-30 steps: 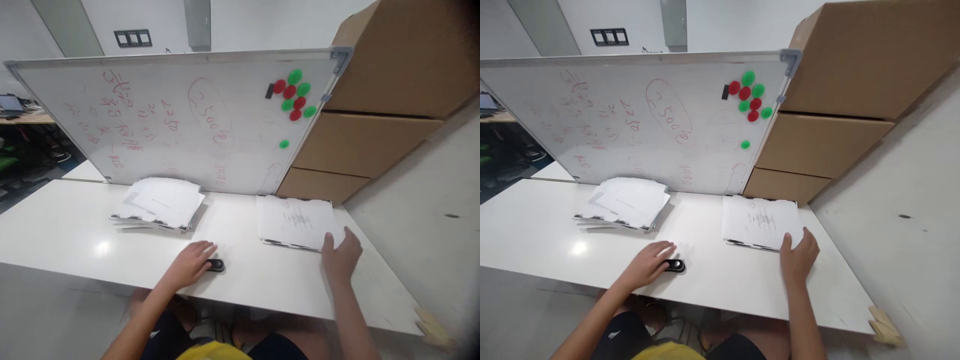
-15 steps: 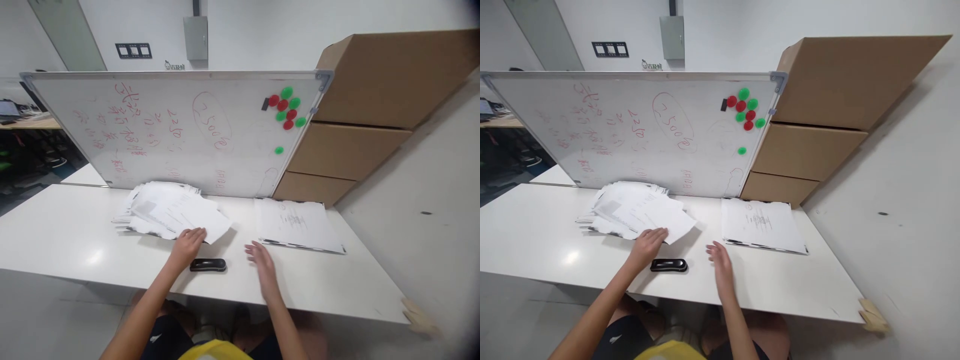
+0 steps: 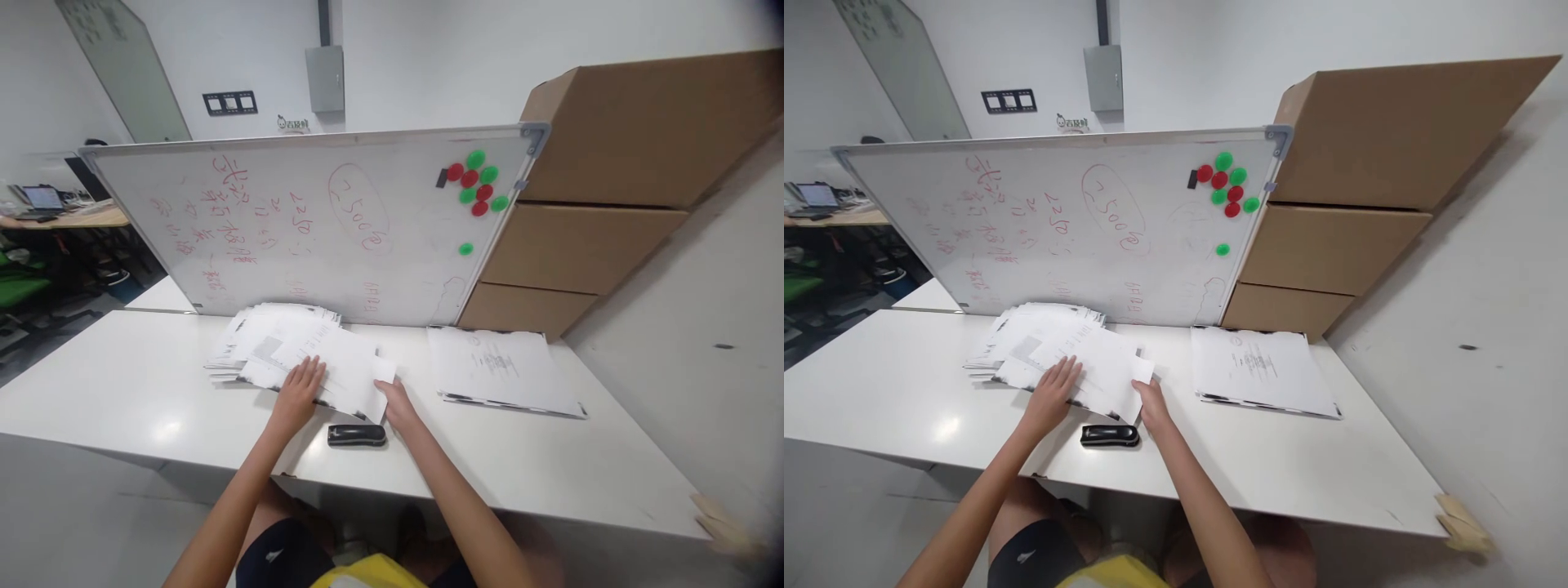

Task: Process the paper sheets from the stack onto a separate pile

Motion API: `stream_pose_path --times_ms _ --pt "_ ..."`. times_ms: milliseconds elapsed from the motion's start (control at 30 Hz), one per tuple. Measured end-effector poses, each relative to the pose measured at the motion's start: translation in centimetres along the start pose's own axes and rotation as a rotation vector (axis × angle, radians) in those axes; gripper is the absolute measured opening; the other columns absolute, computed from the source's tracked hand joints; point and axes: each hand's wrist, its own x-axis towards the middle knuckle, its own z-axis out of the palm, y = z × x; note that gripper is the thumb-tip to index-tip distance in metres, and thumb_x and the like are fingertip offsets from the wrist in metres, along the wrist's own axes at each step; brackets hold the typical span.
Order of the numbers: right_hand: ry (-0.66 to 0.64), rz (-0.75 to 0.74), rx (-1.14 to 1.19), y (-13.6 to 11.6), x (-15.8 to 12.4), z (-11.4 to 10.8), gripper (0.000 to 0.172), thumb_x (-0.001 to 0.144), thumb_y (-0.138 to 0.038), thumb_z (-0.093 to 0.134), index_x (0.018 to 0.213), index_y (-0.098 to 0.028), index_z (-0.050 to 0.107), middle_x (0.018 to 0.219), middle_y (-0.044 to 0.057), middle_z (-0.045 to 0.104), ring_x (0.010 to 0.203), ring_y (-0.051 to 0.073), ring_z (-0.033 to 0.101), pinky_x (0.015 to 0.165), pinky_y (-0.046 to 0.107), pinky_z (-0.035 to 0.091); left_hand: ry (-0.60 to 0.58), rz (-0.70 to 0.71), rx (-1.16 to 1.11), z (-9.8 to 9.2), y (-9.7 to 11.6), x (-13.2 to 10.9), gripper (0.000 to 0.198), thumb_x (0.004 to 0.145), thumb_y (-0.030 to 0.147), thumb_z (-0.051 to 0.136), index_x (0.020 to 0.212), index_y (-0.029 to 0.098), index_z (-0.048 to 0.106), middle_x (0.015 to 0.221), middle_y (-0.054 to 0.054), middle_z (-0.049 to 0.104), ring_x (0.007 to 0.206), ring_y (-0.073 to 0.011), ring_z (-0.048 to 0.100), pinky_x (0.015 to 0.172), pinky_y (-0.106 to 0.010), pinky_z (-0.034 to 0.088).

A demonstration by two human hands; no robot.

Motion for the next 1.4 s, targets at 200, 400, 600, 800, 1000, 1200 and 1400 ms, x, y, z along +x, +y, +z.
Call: stream_pose_path --times_ms 200,400,600,800,1000,1200,1400 --pt "0.083 -0.013 -0.099 0.4 2.0 0.5 0.028 0.053 -0.02 0.066 0.081 -0.02 0.064 0.074 0.003 0.073 0.079 0.028 0.067 0.074 0.037 0.05 0.067 -0.169 0.056 0.2 -5.5 -1.9 0.067 0.076 0.0 0.033 0.14 0.017 0.048 0.139 -0.015 0.052 0.137 -0.0295 0.04 0.108 -0.05 0.038" --pt "0.12 -0.061 -0.125 0.1 3.2 1.4 0.027 0.054 -0.019 0.061 0.08 -0.021 0.063 0.071 0.002 0.072 0.076 0.026 0.066 0.071 0.035 0.05 0.018 -0.263 -0.062 0.2 -9.9 -3.3 0.077 0.075 0.014 0.04 0.149 0.003 0.023 0.146 -0.023 0.04 0.139 -0.0322 0.036 0.111 -0.049 0.034" --pt "0.08 -0.088 -0.12 0.2 4.0 2.2 0.028 0.052 -0.02 0.063 0.08 -0.019 0.064 0.07 0.001 0.072 0.075 0.024 0.067 0.072 0.034 0.051 -0.213 -0.451 -0.297 1.5 -11.8 -1.7 0.085 0.08 0.042 0.043 0.152 0.007 0.013 0.156 -0.018 0.024 0.145 -0.0339 0.021 0.115 -0.05 0.026" --pt "0.013 -0.054 -0.096 1.4 5.2 4.6 0.031 0.052 -0.019 0.062 0.083 -0.021 0.061 0.074 -0.001 0.072 0.079 0.024 0.067 0.075 0.036 0.051 -0.184 -0.75 -0.173 0.1 -10.3 2.3 0.088 0.08 0.056 0.046 0.145 0.001 0.028 0.153 -0.024 0.028 0.144 -0.0377 0.019 0.113 -0.055 0.022" --pt "-0.042 -0.087 -0.073 0.5 6.0 6.3 0.032 0.056 -0.019 0.062 0.087 -0.022 0.06 0.082 0.001 0.073 0.085 0.024 0.067 0.08 0.036 0.05 -0.199 -0.905 -0.165 -0.6 -12.9 4.5 0.089 0.07 0.061 0.058 0.138 0.007 0.04 0.147 -0.024 0.038 0.136 -0.0406 0.033 0.107 -0.053 0.031" --pt "-0.081 -0.064 -0.065 -2.3 3.3 2.0 0.027 0.062 -0.023 0.066 0.089 -0.023 0.059 0.089 0.004 0.073 0.091 0.021 0.068 0.082 0.035 0.051 -0.17 -1.033 -0.168 -1.5 -13.6 6.4 0.067 0.066 0.055 0.063 0.121 0.016 0.056 0.132 -0.023 0.048 0.123 -0.0443 0.041 0.099 -0.06 0.032" --pt "-0.216 0.095 -0.149 -1.9 1.2 2.2 0.025 0.066 -0.033 0.072 0.086 -0.021 0.062 0.092 0.008 0.073 0.09 0.021 0.067 0.081 0.036 0.051 0.0 -0.99 -0.197 -1.9 -11.3 6.2 0.045 0.078 0.042 0.05 0.114 0.017 0.059 0.117 -0.017 0.061 0.116 -0.0376 0.048 0.097 -0.052 0.035"
